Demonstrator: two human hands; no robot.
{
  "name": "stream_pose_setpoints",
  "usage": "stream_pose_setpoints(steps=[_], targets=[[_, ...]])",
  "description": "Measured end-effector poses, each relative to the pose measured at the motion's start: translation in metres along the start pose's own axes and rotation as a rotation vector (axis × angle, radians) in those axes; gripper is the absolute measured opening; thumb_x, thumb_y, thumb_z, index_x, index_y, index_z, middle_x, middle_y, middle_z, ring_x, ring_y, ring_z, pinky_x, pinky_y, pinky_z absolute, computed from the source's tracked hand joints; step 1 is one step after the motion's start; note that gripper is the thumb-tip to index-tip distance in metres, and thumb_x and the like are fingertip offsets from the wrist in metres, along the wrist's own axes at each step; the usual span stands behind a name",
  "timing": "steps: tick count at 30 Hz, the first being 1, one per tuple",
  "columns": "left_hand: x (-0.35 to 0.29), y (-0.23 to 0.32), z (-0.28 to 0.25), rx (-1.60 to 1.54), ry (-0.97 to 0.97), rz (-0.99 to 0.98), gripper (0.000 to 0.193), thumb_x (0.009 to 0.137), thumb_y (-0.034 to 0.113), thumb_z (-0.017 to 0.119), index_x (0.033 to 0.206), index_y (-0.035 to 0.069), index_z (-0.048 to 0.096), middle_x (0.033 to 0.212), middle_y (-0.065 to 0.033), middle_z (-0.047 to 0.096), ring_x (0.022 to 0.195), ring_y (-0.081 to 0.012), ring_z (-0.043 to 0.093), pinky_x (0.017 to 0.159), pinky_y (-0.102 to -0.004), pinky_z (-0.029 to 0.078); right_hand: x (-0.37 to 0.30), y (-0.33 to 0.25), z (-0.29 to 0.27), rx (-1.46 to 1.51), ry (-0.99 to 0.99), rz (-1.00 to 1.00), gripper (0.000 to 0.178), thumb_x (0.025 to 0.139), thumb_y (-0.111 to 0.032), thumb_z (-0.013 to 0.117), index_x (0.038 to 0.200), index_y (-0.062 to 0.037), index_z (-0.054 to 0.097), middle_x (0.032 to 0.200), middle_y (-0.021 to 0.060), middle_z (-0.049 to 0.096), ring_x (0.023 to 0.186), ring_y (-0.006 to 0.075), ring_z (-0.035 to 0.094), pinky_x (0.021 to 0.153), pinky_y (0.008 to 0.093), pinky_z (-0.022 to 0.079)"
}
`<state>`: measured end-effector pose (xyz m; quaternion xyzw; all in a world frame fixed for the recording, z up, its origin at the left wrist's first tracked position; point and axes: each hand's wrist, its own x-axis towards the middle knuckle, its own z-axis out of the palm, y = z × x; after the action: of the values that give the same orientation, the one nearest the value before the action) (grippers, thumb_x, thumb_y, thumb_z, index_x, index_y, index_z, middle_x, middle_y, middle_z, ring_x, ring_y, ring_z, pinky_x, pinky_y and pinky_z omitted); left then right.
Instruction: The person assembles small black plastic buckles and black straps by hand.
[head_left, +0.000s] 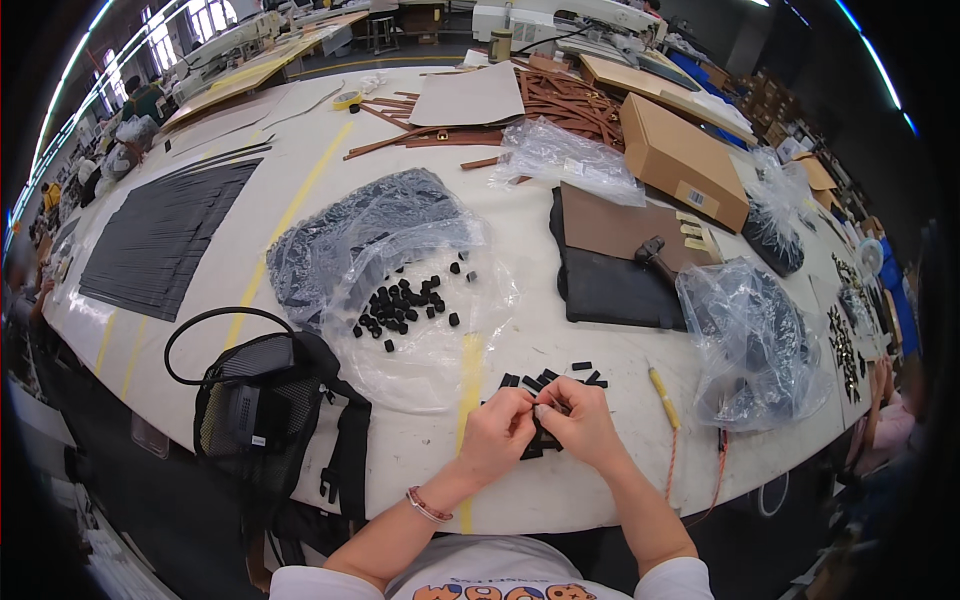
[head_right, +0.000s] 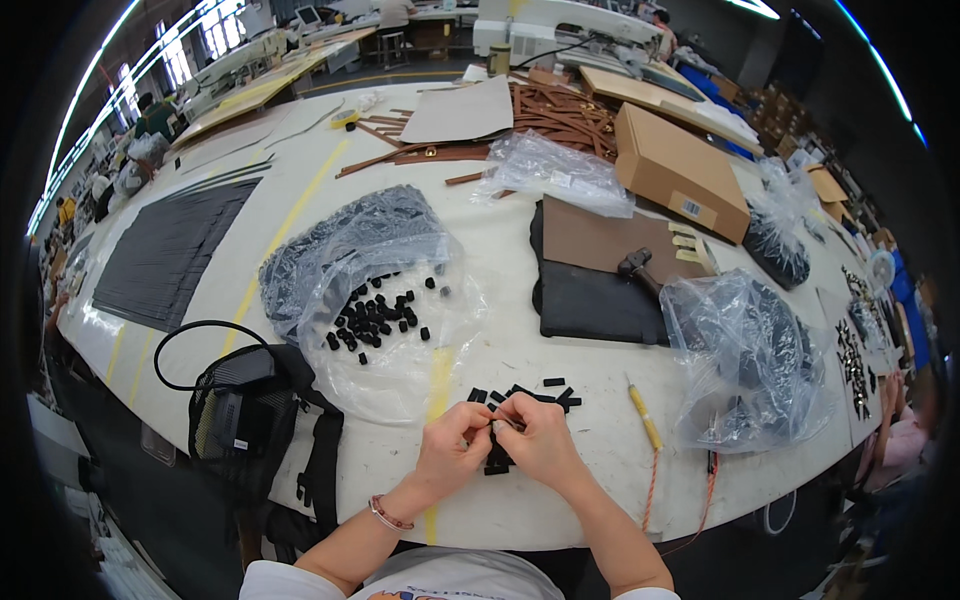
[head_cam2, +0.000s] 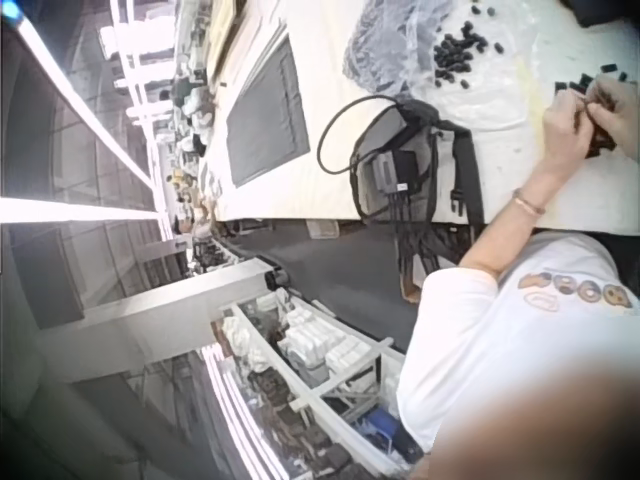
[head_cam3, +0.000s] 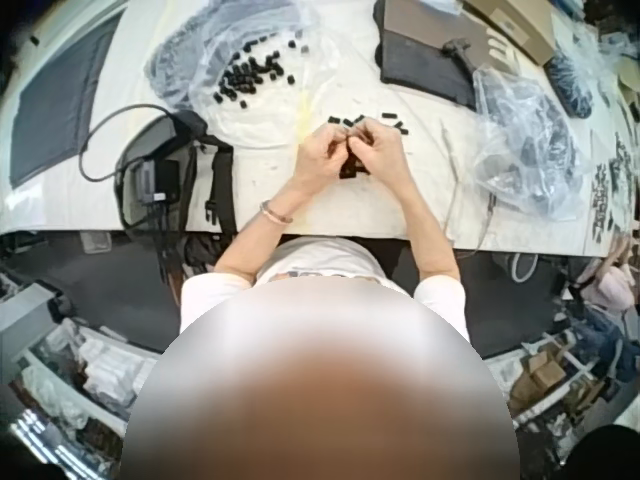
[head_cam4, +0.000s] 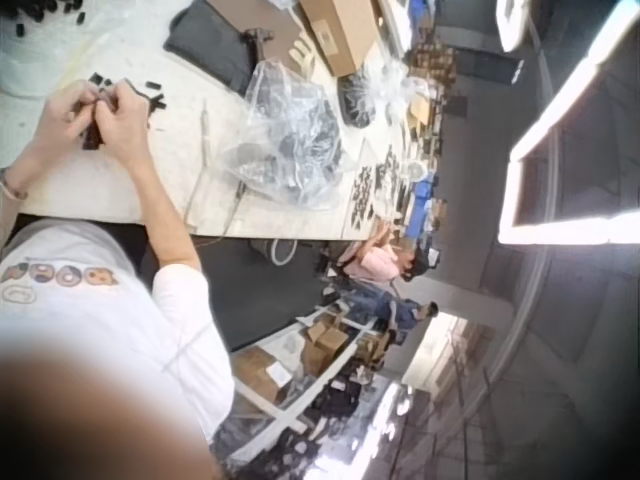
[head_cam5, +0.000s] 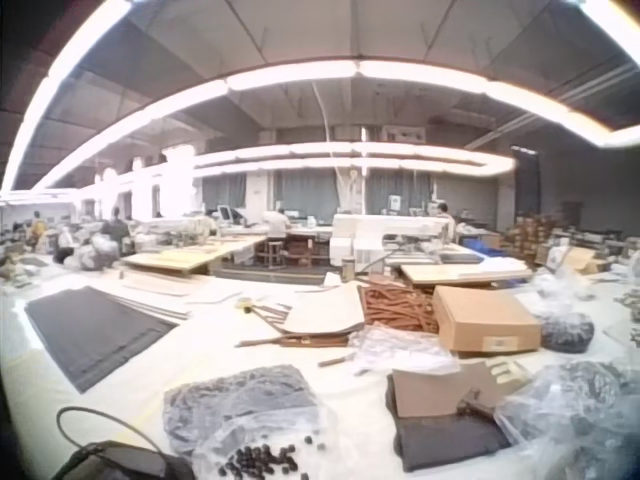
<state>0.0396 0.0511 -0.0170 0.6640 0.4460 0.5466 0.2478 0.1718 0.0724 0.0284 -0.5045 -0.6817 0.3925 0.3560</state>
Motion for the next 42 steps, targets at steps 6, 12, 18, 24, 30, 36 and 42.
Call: stream_pose_setpoints(steps=[6,12,18,24,30,36,42], targets=[[0.006,0.013,-0.004,-0.378,-0.033,-0.439,0.002,0.079,-0.003,0.048,0.078,-0.002,0.049,0.066,-0.0045,0.056,0.047,-0.0039,0.049,0.041,-0.0172,0.040,-0.007,0.016,0.000,0.269,-0.108,0.092,0.013,0.071,0.001,0.055,0.085,0.0019,0.055,0.069,-0.0007,0.053,0.059,0.0007,0.043,0.050,0.0159,0.035],[0.014,0.012,-0.011,-0.611,-0.178,-0.734,0.011,0.082,0.001,0.042,0.085,-0.002,0.053,0.059,-0.0048,0.055,0.042,-0.0061,0.049,0.036,-0.0179,0.039,-0.004,0.005,-0.001,0.193,-0.086,0.060,0.013,0.076,-0.008,0.053,0.082,0.0018,0.048,0.059,0.0023,0.050,0.051,0.0072,0.042,0.048,0.0211,0.035],[0.015,0.001,-0.017,-1.101,-0.123,-0.931,0.012,0.078,0.001,0.042,0.084,0.000,0.052,0.056,-0.0089,0.055,0.033,-0.0106,0.045,0.030,-0.0199,0.036,-0.007,-0.002,-0.011,0.274,-0.294,0.248,0.016,0.084,-0.016,0.045,0.082,0.0003,0.047,0.060,0.0036,0.052,0.056,0.0077,0.047,0.053,0.0226,0.038],[0.016,0.004,-0.017,-1.108,-0.162,-0.914,0.011,0.079,0.001,0.042,0.083,0.000,0.052,0.056,-0.0074,0.054,0.033,-0.0086,0.044,0.029,-0.0179,0.033,-0.007,0.004,-0.011,0.322,-0.358,0.281,0.008,0.083,-0.012,0.045,0.084,-0.0040,0.049,0.064,0.0004,0.054,0.053,0.0035,0.040,0.046,0.0194,0.031],[0.013,0.003,-0.016,-0.989,-0.128,-0.909,0.011,0.078,0.001,0.043,0.080,0.000,0.054,0.054,-0.0054,0.053,0.032,-0.0069,0.042,0.029,-0.0168,0.032,-0.007,0.005,-0.012,0.291,-0.406,0.200,0.011,0.079,-0.011,0.047,0.080,-0.0004,0.052,0.063,0.0035,0.057,0.055,0.0060,0.047,0.049,0.0221,0.036],[0.013,0.005,-0.016,-0.868,-0.099,-0.892,0.015,0.075,-0.002,0.040,0.079,0.000,0.054,0.053,-0.0074,0.054,0.030,-0.0087,0.041,0.029,-0.0183,0.033,0.000,0.009,-0.016,0.267,-0.499,0.168,0.013,0.083,-0.012,0.049,0.089,-0.0014,0.054,0.067,0.0017,0.057,0.055,0.0036,0.045,0.049,0.0182,0.036],[0.017,0.001,-0.020,-1.079,-0.211,-0.994,0.016,0.072,-0.002,0.039,0.080,-0.001,0.053,0.054,-0.0093,0.055,0.030,-0.0103,0.042,0.028,-0.0190,0.034,0.004,0.003,-0.025,0.272,-0.601,0.265,0.013,0.083,-0.013,0.050,0.087,-0.0020,0.055,0.068,0.0019,0.058,0.052,0.0036,0.045,0.045,0.0181,0.036]])
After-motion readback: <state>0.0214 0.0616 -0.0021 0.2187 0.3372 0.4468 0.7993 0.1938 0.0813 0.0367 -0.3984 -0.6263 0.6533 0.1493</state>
